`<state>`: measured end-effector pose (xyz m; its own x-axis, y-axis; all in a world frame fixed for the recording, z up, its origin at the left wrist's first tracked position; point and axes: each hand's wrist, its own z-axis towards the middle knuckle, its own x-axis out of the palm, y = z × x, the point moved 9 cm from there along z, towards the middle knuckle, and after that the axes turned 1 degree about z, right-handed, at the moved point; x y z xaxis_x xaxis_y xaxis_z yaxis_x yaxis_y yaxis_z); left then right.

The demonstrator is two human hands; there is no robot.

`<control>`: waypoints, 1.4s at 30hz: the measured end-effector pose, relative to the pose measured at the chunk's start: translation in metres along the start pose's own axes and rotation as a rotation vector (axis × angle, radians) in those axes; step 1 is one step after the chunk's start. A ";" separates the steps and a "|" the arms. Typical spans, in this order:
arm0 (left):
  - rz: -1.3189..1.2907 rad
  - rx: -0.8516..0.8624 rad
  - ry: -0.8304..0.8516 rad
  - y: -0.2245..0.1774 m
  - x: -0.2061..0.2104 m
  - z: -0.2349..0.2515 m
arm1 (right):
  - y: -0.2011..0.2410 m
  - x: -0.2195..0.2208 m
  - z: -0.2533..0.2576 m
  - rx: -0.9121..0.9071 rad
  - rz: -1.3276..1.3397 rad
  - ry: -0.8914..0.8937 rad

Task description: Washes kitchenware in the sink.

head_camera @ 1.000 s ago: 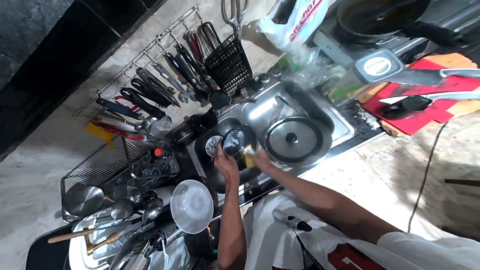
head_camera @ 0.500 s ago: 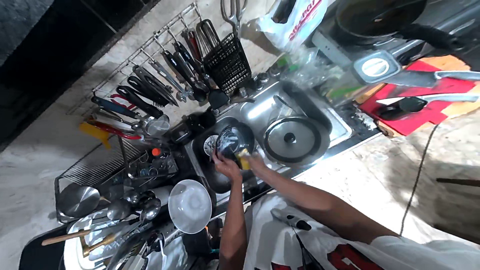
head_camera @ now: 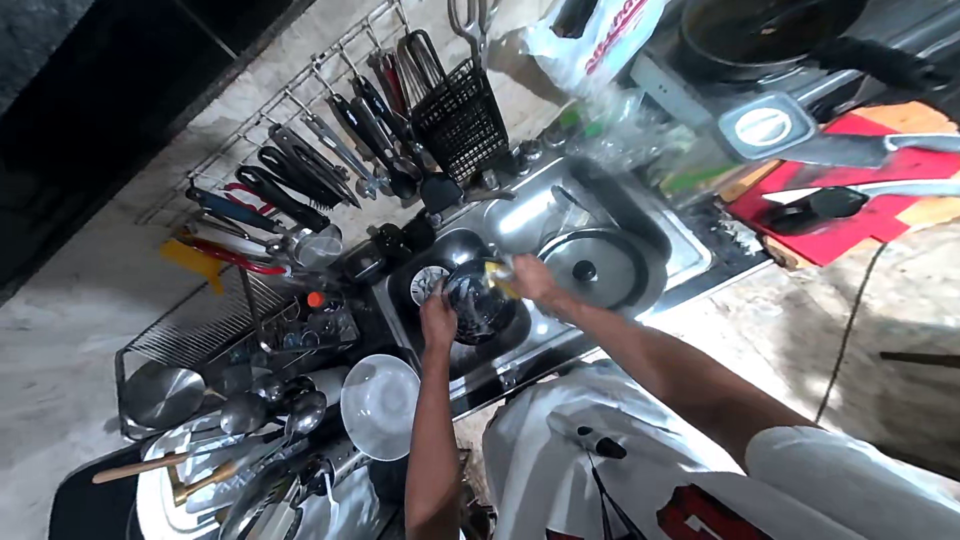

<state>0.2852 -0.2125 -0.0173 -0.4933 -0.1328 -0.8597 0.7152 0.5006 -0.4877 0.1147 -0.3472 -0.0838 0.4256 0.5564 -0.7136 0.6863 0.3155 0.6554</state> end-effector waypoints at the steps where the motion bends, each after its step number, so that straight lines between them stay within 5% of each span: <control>1: 0.031 0.011 0.039 -0.005 0.005 -0.002 | 0.004 -0.001 -0.001 -0.018 -0.018 -0.031; 4: 0.049 0.058 0.045 -0.018 0.017 -0.009 | -0.001 0.009 -0.005 -0.010 0.062 -0.084; 9: -0.099 -0.064 -0.293 -0.019 0.004 -0.019 | -0.052 0.061 -0.030 0.415 0.758 -0.111; 13: -0.212 -0.196 -0.456 -0.005 0.015 -0.027 | -0.029 0.115 -0.064 0.614 1.272 -0.098; 15: -0.219 -0.229 -0.433 0.002 0.019 -0.030 | -0.027 0.110 -0.070 0.628 1.189 -0.093; 21: -0.198 -0.288 -0.225 0.007 0.033 -0.038 | -0.043 0.037 -0.032 0.486 0.378 -0.197; 27: -0.272 -0.360 -0.225 0.016 0.056 -0.055 | 0.023 0.006 -0.025 -0.089 -0.226 -0.445; 32: -0.262 -0.378 -0.215 0.011 0.061 -0.057 | 0.023 0.049 -0.026 -0.134 -0.136 -0.163; 37: -0.335 -0.417 -0.277 0.029 0.052 -0.048 | 0.046 0.084 -0.079 -0.281 -0.032 0.226; 42: -0.260 -0.363 -0.181 0.021 0.056 -0.050 | 0.008 0.062 -0.052 -0.090 -0.231 0.135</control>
<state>0.2478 -0.1671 -0.0676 -0.5155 -0.4238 -0.7448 0.3449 0.6930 -0.6330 0.1154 -0.2703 -0.1097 0.1775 0.5572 -0.8112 0.6980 0.5097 0.5029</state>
